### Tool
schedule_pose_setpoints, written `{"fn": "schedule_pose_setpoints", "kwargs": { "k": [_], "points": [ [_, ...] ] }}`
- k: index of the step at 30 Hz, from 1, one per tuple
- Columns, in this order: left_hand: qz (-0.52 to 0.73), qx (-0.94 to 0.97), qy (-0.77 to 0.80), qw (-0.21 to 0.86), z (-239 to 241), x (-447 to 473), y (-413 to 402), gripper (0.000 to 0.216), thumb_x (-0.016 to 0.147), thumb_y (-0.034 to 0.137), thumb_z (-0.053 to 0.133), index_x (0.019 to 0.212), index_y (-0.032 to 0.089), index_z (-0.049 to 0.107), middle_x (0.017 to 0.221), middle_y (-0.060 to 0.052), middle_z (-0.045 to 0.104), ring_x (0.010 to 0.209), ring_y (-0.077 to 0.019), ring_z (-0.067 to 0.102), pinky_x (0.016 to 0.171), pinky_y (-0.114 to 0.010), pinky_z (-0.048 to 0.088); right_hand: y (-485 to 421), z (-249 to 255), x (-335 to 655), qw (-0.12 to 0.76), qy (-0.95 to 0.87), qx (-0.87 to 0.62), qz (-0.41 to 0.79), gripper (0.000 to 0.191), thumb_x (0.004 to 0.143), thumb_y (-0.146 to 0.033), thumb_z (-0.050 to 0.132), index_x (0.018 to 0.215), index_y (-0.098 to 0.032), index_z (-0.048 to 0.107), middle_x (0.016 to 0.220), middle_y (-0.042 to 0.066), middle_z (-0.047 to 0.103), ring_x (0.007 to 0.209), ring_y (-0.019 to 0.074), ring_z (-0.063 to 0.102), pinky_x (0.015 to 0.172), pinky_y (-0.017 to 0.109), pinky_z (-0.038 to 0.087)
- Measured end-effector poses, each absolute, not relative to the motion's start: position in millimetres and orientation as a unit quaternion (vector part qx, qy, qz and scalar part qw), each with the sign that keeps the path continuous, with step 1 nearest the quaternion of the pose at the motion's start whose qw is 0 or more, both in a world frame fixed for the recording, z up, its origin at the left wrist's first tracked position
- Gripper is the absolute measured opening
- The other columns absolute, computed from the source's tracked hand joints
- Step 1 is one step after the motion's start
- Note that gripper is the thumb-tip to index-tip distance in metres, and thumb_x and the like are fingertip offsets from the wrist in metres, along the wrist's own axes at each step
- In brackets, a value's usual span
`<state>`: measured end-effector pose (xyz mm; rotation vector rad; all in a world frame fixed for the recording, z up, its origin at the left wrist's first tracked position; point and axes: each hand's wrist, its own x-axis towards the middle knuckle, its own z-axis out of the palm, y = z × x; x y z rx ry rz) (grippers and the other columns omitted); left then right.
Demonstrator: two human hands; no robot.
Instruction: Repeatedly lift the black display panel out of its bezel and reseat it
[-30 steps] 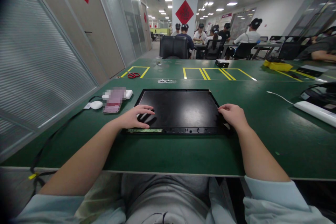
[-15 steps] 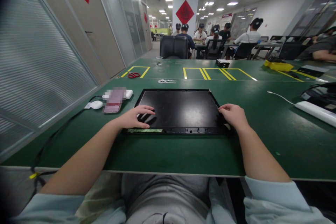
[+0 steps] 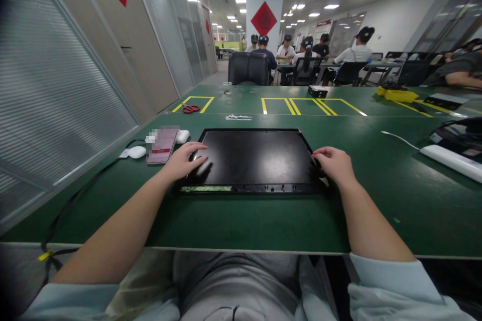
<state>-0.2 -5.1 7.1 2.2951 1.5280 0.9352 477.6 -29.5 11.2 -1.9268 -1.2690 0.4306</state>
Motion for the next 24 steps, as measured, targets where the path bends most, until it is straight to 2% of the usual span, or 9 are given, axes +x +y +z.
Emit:
{"fn": "schedule_pose_setpoints", "kwargs": {
  "k": [3, 6, 8, 11, 14, 20, 24],
  "points": [
    [0.298, 0.747, 0.589, 0.085, 3.8, -5.1, 0.1, 0.047, 0.085, 0.035, 0.063, 0.13, 0.019, 0.068, 0.137, -0.014, 0.068, 0.133, -0.0331, 0.06, 0.119, -0.052, 0.043, -29.3, 11.0, 480.2, 0.413, -0.491, -0.754, 0.141, 0.026, 0.072, -0.032, 0.065, 0.091, -0.022, 0.08, 0.089, 0.007, 0.077, 0.073, 0.0237, 0.069, 0.066, 0.036, 0.057],
    [0.262, 0.716, 0.64, 0.095, 1.3, -7.3, 1.8, 0.057, 0.086, 0.032, 0.064, 0.14, 0.015, 0.061, 0.146, -0.019, 0.062, 0.142, -0.0356, 0.054, 0.121, -0.051, 0.039, -25.7, 6.9, 486.6, 0.376, -0.498, -0.773, 0.114, 0.029, 0.072, -0.031, 0.065, 0.094, -0.022, 0.081, 0.076, 0.006, 0.073, 0.073, 0.0254, 0.069, 0.077, 0.04, 0.057],
    [0.247, 0.704, 0.655, 0.117, 0.7, -7.2, 1.0, 0.063, 0.087, 0.031, 0.065, 0.146, 0.013, 0.054, 0.152, -0.022, 0.058, 0.144, -0.0371, 0.052, 0.121, -0.05, 0.039, -22.7, 2.4, 489.7, 0.362, -0.511, -0.771, 0.115, 0.031, 0.071, -0.03, 0.066, 0.097, -0.023, 0.081, 0.075, 0.005, 0.073, 0.076, 0.0266, 0.069, 0.081, 0.041, 0.056],
    [0.245, 0.697, 0.659, 0.143, 0.8, -6.6, -1.2, 0.069, 0.087, 0.031, 0.067, 0.151, 0.015, 0.048, 0.15, -0.021, 0.06, 0.141, -0.0375, 0.056, 0.118, -0.05, 0.043, -18.4, -5.3, 491.6, 0.383, -0.542, -0.733, 0.153, 0.035, 0.072, -0.027, 0.064, 0.103, -0.024, 0.08, 0.094, 0.006, 0.079, 0.092, 0.0276, 0.072, 0.091, 0.041, 0.055],
    [0.245, 0.694, 0.66, 0.15, 1.4, -6.3, -2.2, 0.069, 0.086, 0.03, 0.068, 0.151, 0.017, 0.048, 0.145, -0.02, 0.065, 0.137, -0.0369, 0.06, 0.115, -0.048, 0.046, -14.7, -11.7, 492.6, 0.39, -0.56, -0.706, 0.193, 0.039, 0.073, -0.024, 0.063, 0.109, -0.022, 0.077, 0.112, 0.007, 0.079, 0.107, 0.0275, 0.072, 0.1, 0.042, 0.053],
    [0.23, 0.691, 0.668, 0.152, 3.7, -4.1, -2.4, 0.064, 0.087, 0.026, 0.065, 0.148, 0.016, 0.051, 0.142, -0.021, 0.067, 0.132, -0.0383, 0.064, 0.113, -0.05, 0.047, -11.9, -15.7, 494.3, 0.359, -0.546, -0.726, 0.216, 0.047, 0.077, -0.022, 0.063, 0.122, -0.022, 0.073, 0.125, 0.01, 0.076, 0.115, 0.0286, 0.071, 0.098, 0.041, 0.055],
    [0.212, 0.707, 0.66, 0.141, 6.3, -1.5, -3.2, 0.062, 0.087, 0.028, 0.064, 0.147, 0.014, 0.053, 0.145, -0.021, 0.065, 0.135, -0.0378, 0.062, 0.116, -0.048, 0.045, -12.5, -15.1, 493.7, 0.353, -0.552, -0.73, 0.195, 0.048, 0.076, -0.021, 0.064, 0.123, -0.022, 0.075, 0.123, 0.011, 0.076, 0.118, 0.0303, 0.069, 0.1, 0.043, 0.053]
  ]
}}
